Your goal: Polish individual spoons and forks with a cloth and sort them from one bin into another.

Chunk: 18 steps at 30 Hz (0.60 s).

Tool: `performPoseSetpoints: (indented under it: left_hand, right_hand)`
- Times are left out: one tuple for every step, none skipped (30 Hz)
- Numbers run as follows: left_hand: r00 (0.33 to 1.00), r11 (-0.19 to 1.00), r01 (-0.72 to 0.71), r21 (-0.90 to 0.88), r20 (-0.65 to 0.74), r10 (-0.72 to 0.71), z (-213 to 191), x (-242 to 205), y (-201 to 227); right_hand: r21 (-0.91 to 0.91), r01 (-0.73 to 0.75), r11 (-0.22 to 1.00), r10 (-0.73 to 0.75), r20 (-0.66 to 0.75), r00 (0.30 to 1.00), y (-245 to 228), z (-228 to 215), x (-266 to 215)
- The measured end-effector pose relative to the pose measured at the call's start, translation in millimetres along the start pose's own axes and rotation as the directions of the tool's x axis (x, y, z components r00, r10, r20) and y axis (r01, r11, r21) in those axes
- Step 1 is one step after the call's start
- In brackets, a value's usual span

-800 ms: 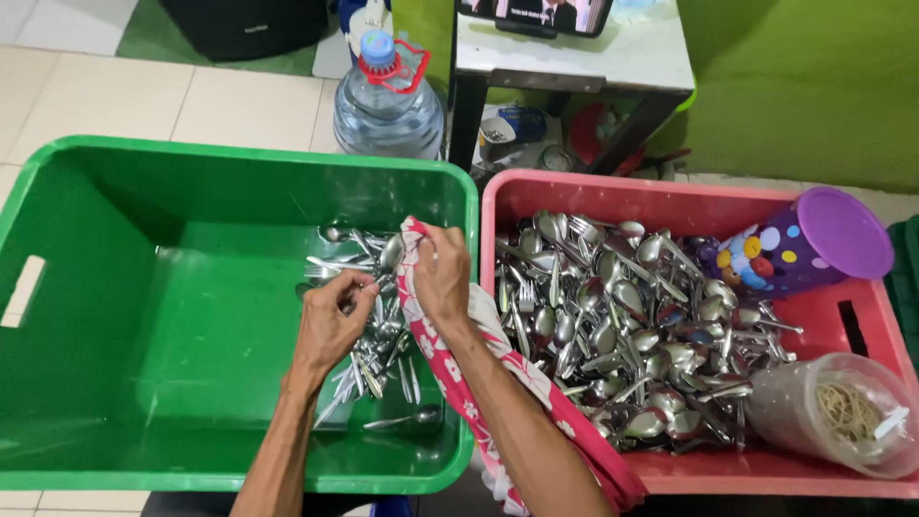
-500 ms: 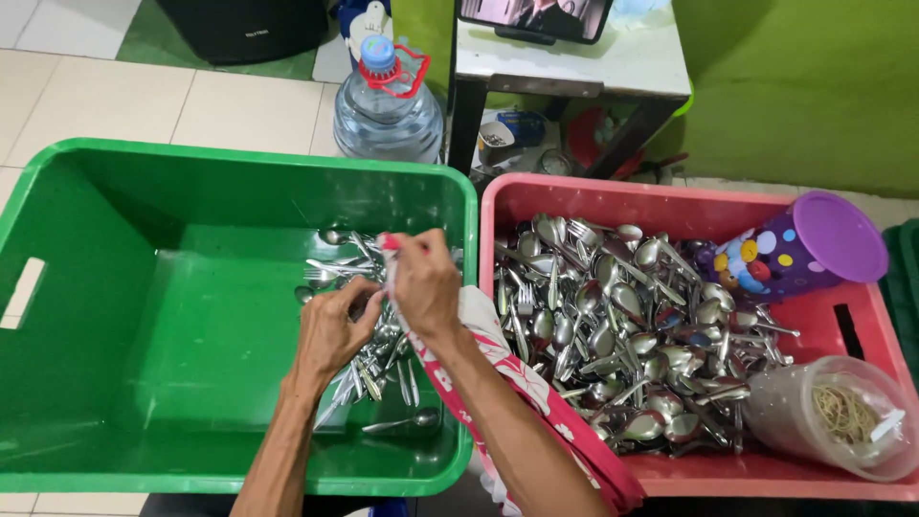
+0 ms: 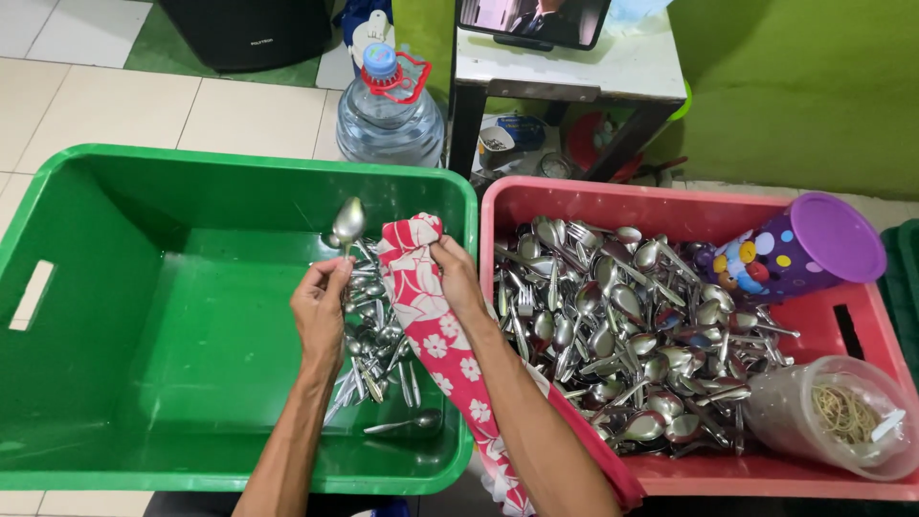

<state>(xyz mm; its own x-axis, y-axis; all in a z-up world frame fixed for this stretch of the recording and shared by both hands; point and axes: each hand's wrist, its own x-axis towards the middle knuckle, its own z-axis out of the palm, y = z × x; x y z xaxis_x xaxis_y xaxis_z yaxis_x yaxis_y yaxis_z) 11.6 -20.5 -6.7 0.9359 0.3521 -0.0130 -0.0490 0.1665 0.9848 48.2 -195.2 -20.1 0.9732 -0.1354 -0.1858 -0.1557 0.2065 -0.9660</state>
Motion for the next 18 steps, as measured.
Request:
performPoseSetpoints:
  left_hand:
    - [1.0, 1.0, 0.001, 0.0, 0.001, -0.001, 2, -1, -4]
    - [1.0, 0.997, 0.028, -0.074, -0.012, -0.029, 5, -2, -8]
    - [0.998, 0.987, 0.054, -0.148, -0.026, -0.059, 6, -4, -12]
    - [0.998, 0.987, 0.056, -0.149, -0.027, -0.06, 16, -7, -8]
    - [0.999, 0.994, 0.026, -0.106, -0.032, -0.03, 25, -12, -4]
    - [0.999, 0.998, -0.003, -0.062, -0.035, 0.0, 35, -17, 0]
    - [0.999, 0.998, -0.003, -0.063, -0.034, 0.001, 37, -16, -4]
    - [0.994, 0.992, -0.094, 0.08, -0.039, 0.097, 39, -16, -7]
    - [0.981, 0.958, -0.181, 0.222, -0.029, 0.192, 42, -17, -12]
    - [0.981, 0.958, -0.181, 0.22, -0.026, 0.192, 44, -19, -9]
    - [0.955, 0.885, -0.275, 0.377, 0.003, 0.296, 43, -20, -6]
    - [0.919, 0.776, -0.358, 0.519, 0.049, 0.391, 43, -22, -4]
    - [0.919, 0.774, -0.357, 0.523, 0.052, 0.39, 42, -25, 0]
    - [0.906, 0.707, -0.385, 0.594, 0.098, 0.412, 41, -28, 3]
    - [0.891, 0.634, -0.414, 0.654, 0.147, 0.43, 42, -31, 7]
    - [0.89, 0.633, -0.416, 0.653, 0.15, 0.43, 46, -45, 12]
    - [0.885, 0.646, -0.42, 0.638, 0.131, 0.447, 50, -57, 16]
    - [0.88, 0.658, -0.425, 0.622, 0.112, 0.462, 55, -69, 21]
  right_hand:
    - [0.0, 0.0, 1.0, 0.0, -0.001, 1.0, 0, -3, 1]
    - [0.039, -0.026, 0.999, 0.023, 0.067, 0.998, 0, -6, 3]
    - [0.074, -0.056, 0.996, 0.046, 0.137, 0.99, 0, -8, 4]
    - [0.072, -0.058, 0.996, 0.048, 0.138, 0.989, -3, -7, 1]
    - [0.054, -0.03, 0.998, 0.021, 0.156, 0.988, -6, -5, -3]
    - [0.037, -0.002, 0.999, -0.005, 0.175, 0.985, -10, -4, -7]
    - [0.037, -0.001, 0.999, -0.006, 0.174, 0.985, 4, -4, -4]
    - [0.044, -0.002, 0.999, -0.006, 0.177, 0.984, 16, -4, -1]
    - [0.052, -0.004, 0.999, -0.005, 0.179, 0.984, 29, -5, 2]
    - [0.052, -0.003, 0.999, -0.006, 0.176, 0.984, 20, -2, -4]
    - [-0.034, -0.024, 0.999, 0.029, 0.165, 0.986, 11, 4, -9]
    - [-0.118, -0.045, 0.992, 0.063, 0.152, 0.986, 3, 9, -14]
    - [-0.114, -0.049, 0.992, 0.066, 0.152, 0.986, 3, 13, -15]
    - [-0.128, -0.007, 0.992, 0.022, 0.117, 0.993, 4, 17, -16]
    - [-0.147, 0.037, 0.988, -0.025, 0.081, 0.996, 4, 20, -15]
    - [-0.145, 0.037, 0.989, -0.026, 0.078, 0.997, 12, 17, -12]
    - [-0.17, 0.053, 0.984, -0.048, 0.032, 0.998, 19, 15, -8]
    - [-0.196, 0.067, 0.978, -0.071, -0.013, 0.997, 27, 12, -3]
